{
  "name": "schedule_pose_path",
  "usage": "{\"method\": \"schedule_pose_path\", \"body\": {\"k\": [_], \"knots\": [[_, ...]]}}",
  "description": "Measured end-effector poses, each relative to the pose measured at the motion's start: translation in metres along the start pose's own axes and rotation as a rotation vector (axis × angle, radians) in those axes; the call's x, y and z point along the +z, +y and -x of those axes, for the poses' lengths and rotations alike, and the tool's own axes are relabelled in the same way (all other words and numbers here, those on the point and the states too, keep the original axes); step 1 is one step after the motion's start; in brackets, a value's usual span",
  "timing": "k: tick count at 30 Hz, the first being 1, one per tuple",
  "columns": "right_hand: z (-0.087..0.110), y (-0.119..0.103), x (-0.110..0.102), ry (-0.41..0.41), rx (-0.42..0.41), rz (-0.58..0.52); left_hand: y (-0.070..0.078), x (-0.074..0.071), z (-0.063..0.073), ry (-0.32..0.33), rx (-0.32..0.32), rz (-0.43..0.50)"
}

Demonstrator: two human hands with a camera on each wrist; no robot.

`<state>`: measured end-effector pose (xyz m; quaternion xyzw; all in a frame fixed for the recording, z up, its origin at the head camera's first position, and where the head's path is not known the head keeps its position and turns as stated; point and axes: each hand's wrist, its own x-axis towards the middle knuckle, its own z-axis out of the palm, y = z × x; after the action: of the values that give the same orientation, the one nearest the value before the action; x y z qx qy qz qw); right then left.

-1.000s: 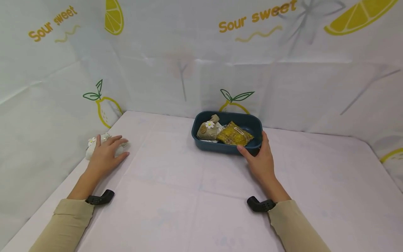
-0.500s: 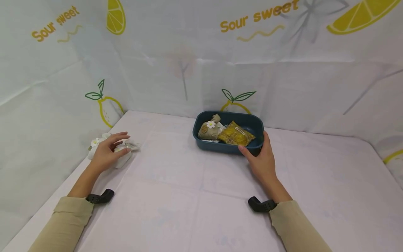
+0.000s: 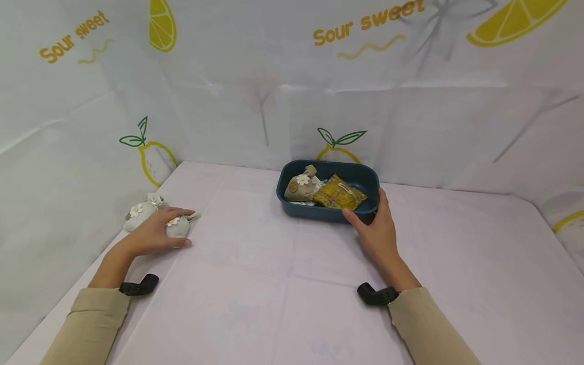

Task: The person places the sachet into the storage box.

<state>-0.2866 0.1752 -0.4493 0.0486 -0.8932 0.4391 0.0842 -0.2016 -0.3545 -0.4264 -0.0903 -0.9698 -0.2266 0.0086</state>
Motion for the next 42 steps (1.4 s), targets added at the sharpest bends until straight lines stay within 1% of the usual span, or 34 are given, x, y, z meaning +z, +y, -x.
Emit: {"method": "schedule_pose_path", "body": {"k": [3, 6, 9, 14, 17, 20, 23, 26, 28, 30, 36, 39, 42], "knots": [[0.0, 0.0, -0.002, 0.004, -0.003, 0.001, 0.001, 0.001, -0.002, 0.0, 0.006, -0.002], [-0.001, 0.0, -0.003, 0.005, -0.002, 0.004, 0.001, 0.003, -0.003, 0.019, 0.01, -0.002], [-0.001, 0.001, -0.004, 0.004, 0.002, 0.008, -0.001, 0.008, -0.006, 0.071, 0.024, -0.002], [-0.001, 0.001, -0.005, 0.003, 0.009, 0.01, 0.001, 0.016, -0.01, 0.169, 0.047, 0.032], [-0.001, 0.0, -0.006, 0.005, 0.01, 0.007, 0.006, 0.018, -0.013, 0.212, 0.038, 0.075], [-0.001, 0.001, -0.005, 0.009, 0.013, 0.004, 0.014, 0.016, -0.015, 0.236, 0.03, 0.131], [-0.002, 0.002, -0.004, 0.012, 0.014, 0.0, 0.024, 0.012, -0.018, 0.24, 0.021, 0.183], [-0.002, 0.002, -0.001, 0.016, 0.011, -0.004, 0.036, 0.009, -0.021, 0.226, 0.002, 0.213], [-0.002, 0.001, 0.0, 0.015, 0.01, -0.008, 0.045, 0.008, -0.025, 0.223, -0.014, 0.216], [-0.001, 0.0, 0.0, 0.014, 0.012, -0.009, 0.054, 0.008, -0.03, 0.224, -0.011, 0.22], [0.001, -0.001, 0.0, 0.007, 0.019, -0.006, 0.085, 0.008, -0.057, 0.257, 0.056, 0.234], [0.001, -0.001, 0.001, 0.004, 0.017, -0.005, 0.103, 0.009, -0.072, 0.271, 0.086, 0.249], [0.001, 0.0, 0.001, 0.007, 0.015, -0.001, 0.124, 0.011, -0.087, 0.272, 0.12, 0.257]]}}
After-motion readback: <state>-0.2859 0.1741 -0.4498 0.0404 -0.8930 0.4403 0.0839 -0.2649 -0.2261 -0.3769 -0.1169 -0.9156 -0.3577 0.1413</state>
